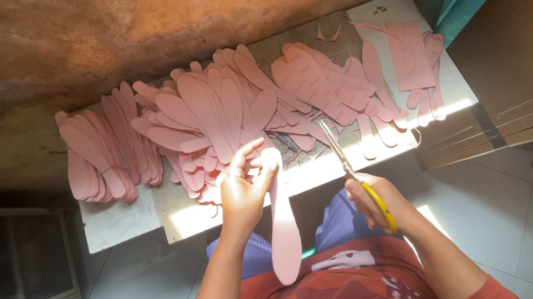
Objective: The person trims pink shoe insoles using yellow-handled scissors, cutting along the edges to shape them. Trimmed insoles are placed on a pile on the table, and the person continues trimming additional insoles one at a time.
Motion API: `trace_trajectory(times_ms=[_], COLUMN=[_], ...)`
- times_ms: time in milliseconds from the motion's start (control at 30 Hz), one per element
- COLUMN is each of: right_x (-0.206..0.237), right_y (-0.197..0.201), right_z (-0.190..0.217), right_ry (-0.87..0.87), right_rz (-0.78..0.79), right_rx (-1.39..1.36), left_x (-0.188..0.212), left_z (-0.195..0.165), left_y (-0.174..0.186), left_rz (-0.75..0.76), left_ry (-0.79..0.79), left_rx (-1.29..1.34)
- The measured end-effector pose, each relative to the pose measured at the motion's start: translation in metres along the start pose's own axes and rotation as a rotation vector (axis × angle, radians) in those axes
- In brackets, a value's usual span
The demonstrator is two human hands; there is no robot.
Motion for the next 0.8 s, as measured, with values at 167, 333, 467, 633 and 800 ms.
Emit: trace_trajectory(times_ms=[167, 333, 467, 633, 800], right_x=[-0.001, 0.001, 0.001, -0.008, -0.006], right_y=[0.008, 0.008, 0.004, -0.009, -0.035], right_z=[-0.006, 0.001, 0.009, 0.002, 0.0], right_ry=[-0.043, -0.213, -0.208, -0.128, 0.003], right_rz=[-0.042, -0.01, -0.021, -0.019, 0.013], right_rx=[0.294, 0.459, 0.448, 0.173, -0.216], left_x=[-0.021, -0.036, -0.039, -0.038, -0.031], left_z=[0.008, 0.019, 0.016, 0.012, 0.031], left_y=[0.013, 0.019, 0.019, 0.024, 0.029], left_rz=[-0.109, -0.131, -0.123, -0.201, -0.327], left_ry=[-0.19, 0.012, 0.063, 0.133, 0.126], left_rx=[0.158, 0.374, 0.455, 0.416, 0.547])
Point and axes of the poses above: each hand's wrist, its own x-axis away from the middle knuckle, its own y-axis out of the back of the hand, z = x × y, the point moved 5 cm from there along -x, towards the middle knuckle, and after that the axes turned 13 degrees about y, right-handed, at the moved point
